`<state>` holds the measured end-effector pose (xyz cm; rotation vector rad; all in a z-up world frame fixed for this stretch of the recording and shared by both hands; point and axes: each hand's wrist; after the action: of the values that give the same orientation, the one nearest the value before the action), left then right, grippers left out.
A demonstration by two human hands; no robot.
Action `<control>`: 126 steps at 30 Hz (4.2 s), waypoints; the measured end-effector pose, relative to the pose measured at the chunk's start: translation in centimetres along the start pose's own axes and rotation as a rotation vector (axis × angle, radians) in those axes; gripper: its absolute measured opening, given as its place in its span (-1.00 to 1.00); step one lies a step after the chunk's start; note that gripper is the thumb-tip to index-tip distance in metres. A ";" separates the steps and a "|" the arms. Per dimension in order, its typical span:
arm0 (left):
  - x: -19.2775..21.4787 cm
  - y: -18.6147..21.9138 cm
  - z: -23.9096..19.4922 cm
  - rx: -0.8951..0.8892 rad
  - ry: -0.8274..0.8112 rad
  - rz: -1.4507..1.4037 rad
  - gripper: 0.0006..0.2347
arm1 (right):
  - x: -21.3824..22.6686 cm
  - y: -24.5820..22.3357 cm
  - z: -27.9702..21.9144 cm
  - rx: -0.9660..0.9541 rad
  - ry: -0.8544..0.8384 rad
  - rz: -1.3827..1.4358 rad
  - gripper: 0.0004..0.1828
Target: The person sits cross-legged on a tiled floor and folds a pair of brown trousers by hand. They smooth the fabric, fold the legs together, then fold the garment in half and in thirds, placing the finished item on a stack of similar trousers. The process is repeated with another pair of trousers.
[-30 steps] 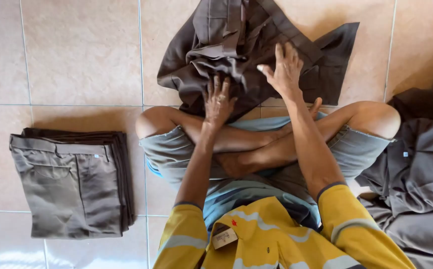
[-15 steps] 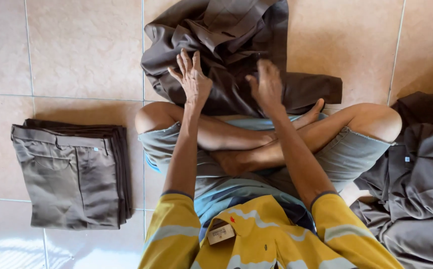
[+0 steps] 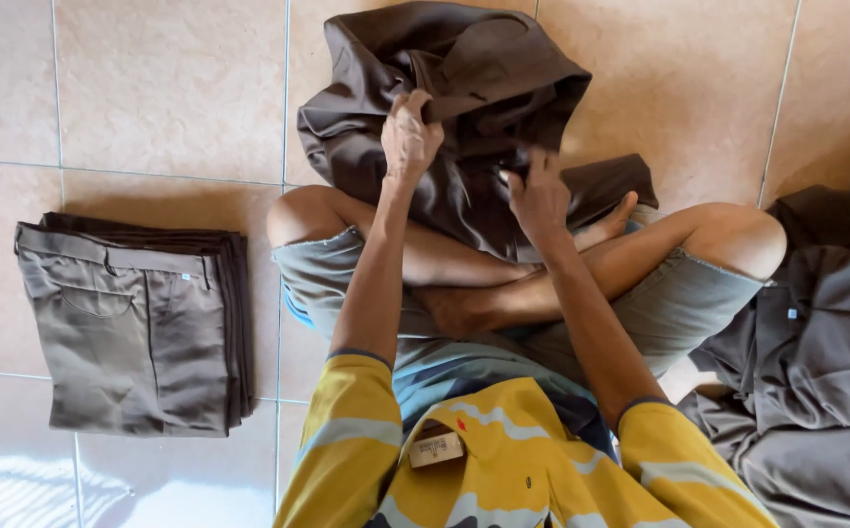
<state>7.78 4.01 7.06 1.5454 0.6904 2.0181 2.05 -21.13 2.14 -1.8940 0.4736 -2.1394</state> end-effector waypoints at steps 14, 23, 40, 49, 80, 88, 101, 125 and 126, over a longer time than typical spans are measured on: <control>4.4 6.7 4.1 -0.341 0.024 -0.649 -0.24 | 8.4 -6.5 5.3 -0.407 -0.420 0.918 -0.75; -6.1 -2.6 -7.1 -0.279 -0.206 0.225 -0.18 | 4.4 0.3 3.9 -0.290 -0.473 0.623 -0.29; 3.7 10.0 1.3 -0.638 0.157 -0.538 -0.54 | 19.2 -6.3 1.0 -0.065 -0.407 0.654 -0.71; 10.9 14.4 -1.7 -0.479 -0.378 -0.647 -0.45 | 18.7 -7.0 0.5 0.199 -0.403 0.445 -0.78; 2.4 -10.7 -0.8 0.766 0.806 -0.690 -0.68 | 15.0 -4.4 3.2 -0.179 -0.918 -0.124 -0.31; 1.9 -11.4 -0.7 0.756 0.792 -0.655 -0.66 | 13.1 -3.8 1.9 0.153 -0.885 -0.488 -0.07; 1.9 -11.4 -1.2 0.686 0.720 -0.551 -0.60 | 11.9 -0.4 -1.9 0.176 -0.903 -0.202 -0.54; 13.2 16.4 1.5 -0.333 -0.025 -0.952 -0.77 | 23.7 -13.4 7.5 0.247 -0.275 0.948 -0.93; 13.4 16.5 1.5 -0.290 -0.009 -0.975 -0.78 | 23.5 -13.4 7.5 0.275 -0.260 0.922 -0.94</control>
<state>4.76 0.70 27.96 0.7873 0.8706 1.2826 6.88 -18.59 29.64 -1.3653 0.7562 -1.2614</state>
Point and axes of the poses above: each hand's wrist, its own z-axis towards the middle knuckle, its own x-axis out of the back of the hand, y = z × x, and after that the axes turned 15 degrees about -x, right-handed
